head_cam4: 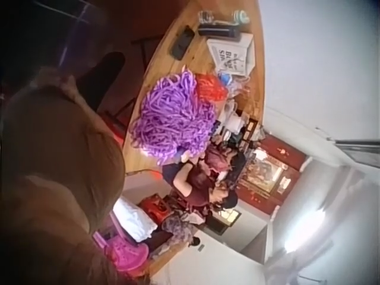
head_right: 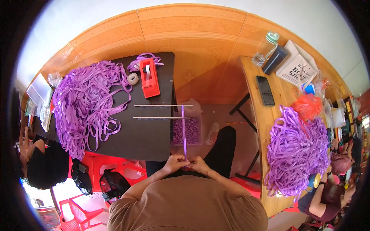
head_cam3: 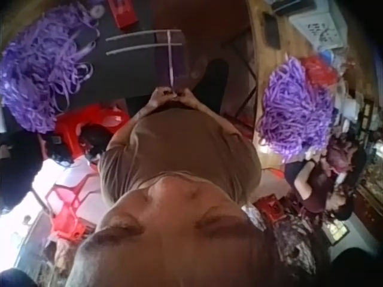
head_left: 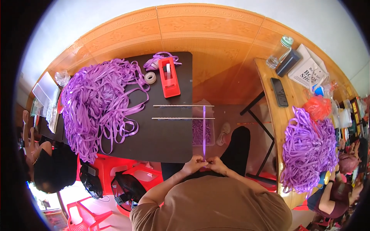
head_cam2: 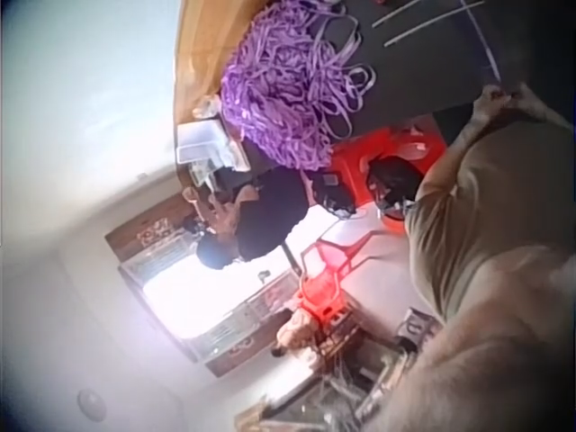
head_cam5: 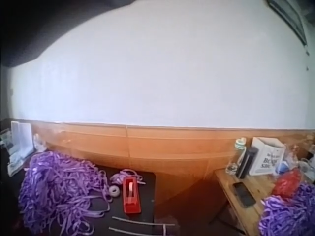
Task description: Wrapping purple ribbon strips around a dual-rod jig to create craft items.
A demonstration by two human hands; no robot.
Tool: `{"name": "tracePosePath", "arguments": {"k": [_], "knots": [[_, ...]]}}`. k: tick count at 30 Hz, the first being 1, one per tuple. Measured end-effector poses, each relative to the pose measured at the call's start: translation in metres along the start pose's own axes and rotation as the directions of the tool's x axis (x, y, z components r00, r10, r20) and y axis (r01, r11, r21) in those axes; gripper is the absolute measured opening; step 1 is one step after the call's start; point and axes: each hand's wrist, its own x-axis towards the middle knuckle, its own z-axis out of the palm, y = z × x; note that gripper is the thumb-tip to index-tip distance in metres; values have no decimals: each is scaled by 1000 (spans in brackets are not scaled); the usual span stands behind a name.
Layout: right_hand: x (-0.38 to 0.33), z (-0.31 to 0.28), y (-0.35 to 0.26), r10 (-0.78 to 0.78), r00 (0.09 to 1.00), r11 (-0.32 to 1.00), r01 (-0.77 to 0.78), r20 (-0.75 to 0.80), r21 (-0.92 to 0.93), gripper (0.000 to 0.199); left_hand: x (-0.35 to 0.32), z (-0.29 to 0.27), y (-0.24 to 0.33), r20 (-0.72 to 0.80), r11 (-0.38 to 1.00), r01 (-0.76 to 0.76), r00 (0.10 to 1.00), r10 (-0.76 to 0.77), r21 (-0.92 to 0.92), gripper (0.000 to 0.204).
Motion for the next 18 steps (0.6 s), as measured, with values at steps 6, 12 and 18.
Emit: {"name": "tracePosePath", "arguments": {"k": [6, 12, 18], "knots": [[-1, 0, -6, 45, 999, 999, -45, 16, 20, 18, -3, 1, -2, -21, 986, -36, 999, 40, 164, 32], [1, -5, 5, 84, 991, 991, -94, 104, 99, 14, 7, -4, 40, -155, 978, 47, 985, -80, -203, 18], [2, -4, 3, -8, 982, 988, -21, 186, 153, 11, 26, 20, 46, -492, 964, -210, 864, 104, -165, 7]]}}
